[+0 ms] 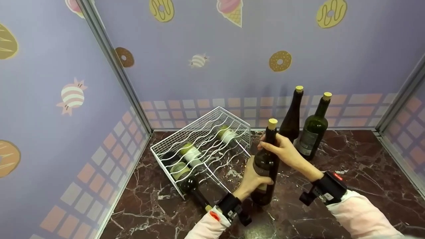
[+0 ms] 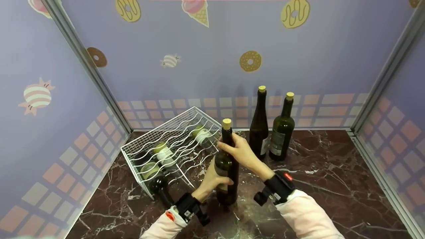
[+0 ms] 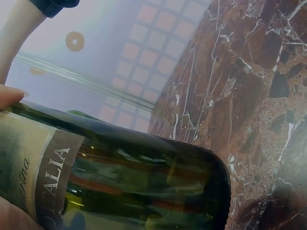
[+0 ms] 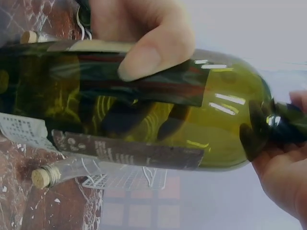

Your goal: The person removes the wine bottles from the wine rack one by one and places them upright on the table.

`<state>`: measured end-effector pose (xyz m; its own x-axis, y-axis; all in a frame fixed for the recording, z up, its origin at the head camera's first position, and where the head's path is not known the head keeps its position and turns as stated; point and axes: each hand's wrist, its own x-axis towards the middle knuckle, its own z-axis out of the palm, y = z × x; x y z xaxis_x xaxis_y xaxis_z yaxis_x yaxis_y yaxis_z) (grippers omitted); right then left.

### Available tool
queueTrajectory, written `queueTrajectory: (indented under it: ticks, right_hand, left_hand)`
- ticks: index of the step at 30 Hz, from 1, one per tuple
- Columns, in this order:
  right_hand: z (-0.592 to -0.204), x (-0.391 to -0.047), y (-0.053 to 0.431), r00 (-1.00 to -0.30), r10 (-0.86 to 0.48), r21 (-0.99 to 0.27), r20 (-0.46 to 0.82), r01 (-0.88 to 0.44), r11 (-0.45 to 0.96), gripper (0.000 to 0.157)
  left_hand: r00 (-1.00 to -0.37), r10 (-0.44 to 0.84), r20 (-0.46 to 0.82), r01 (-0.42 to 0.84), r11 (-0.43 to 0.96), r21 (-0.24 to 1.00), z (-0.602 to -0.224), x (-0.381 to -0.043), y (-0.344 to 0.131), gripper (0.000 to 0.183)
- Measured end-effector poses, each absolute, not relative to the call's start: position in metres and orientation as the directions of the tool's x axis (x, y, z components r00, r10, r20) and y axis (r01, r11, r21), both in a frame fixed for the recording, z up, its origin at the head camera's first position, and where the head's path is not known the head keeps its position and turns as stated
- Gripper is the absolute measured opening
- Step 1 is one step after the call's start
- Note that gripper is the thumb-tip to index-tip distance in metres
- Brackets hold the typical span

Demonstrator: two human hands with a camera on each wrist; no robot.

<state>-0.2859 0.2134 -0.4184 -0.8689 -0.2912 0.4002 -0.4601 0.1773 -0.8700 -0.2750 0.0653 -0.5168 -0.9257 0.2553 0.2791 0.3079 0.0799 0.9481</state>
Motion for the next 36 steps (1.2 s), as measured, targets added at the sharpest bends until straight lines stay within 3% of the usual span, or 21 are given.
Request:
queueTrajectory:
  ticks: [4, 13, 20, 26, 36]
  right_hand:
    - [-0.418, -0.284, 0.213, -0.883, -0.229, -0.862, 0.41, -0.457, 0.219, 0.013]
    - [-0.418, -0.28, 0.221, -0.912, -0.113, -0.879, 0.393, -0.409, 0.246, 0.015]
    - [-0.421, -0.277, 0.238, -0.92, -0.076, -0.881, 0.385, -0.391, 0.267, 0.013]
    - [-0.42, -0.281, 0.26, -0.92, -0.008, -0.864, 0.391, -0.37, 0.341, 0.015]
    - [-0.413, -0.291, 0.32, -0.944, 0.096, -0.866, 0.314, -0.244, 0.437, 0.017]
  left_hand:
    - [-0.928, 0.277, 0.248, 0.288, 0.114, 0.951, -0.515, -0.273, 0.066, 0.078]
    - [-0.893, 0.425, 0.148, 0.227, 0.141, 0.964, -0.512, -0.269, 0.069, 0.081]
    - [-0.858, 0.495, 0.14, 0.27, 0.202, 0.941, -0.517, -0.267, 0.07, 0.084]
    - [-0.865, 0.481, 0.144, 0.297, 0.258, 0.92, -0.518, -0.265, 0.066, 0.096]
    - [-0.864, 0.462, 0.201, 0.347, 0.257, 0.902, -0.525, -0.266, 0.055, 0.088]
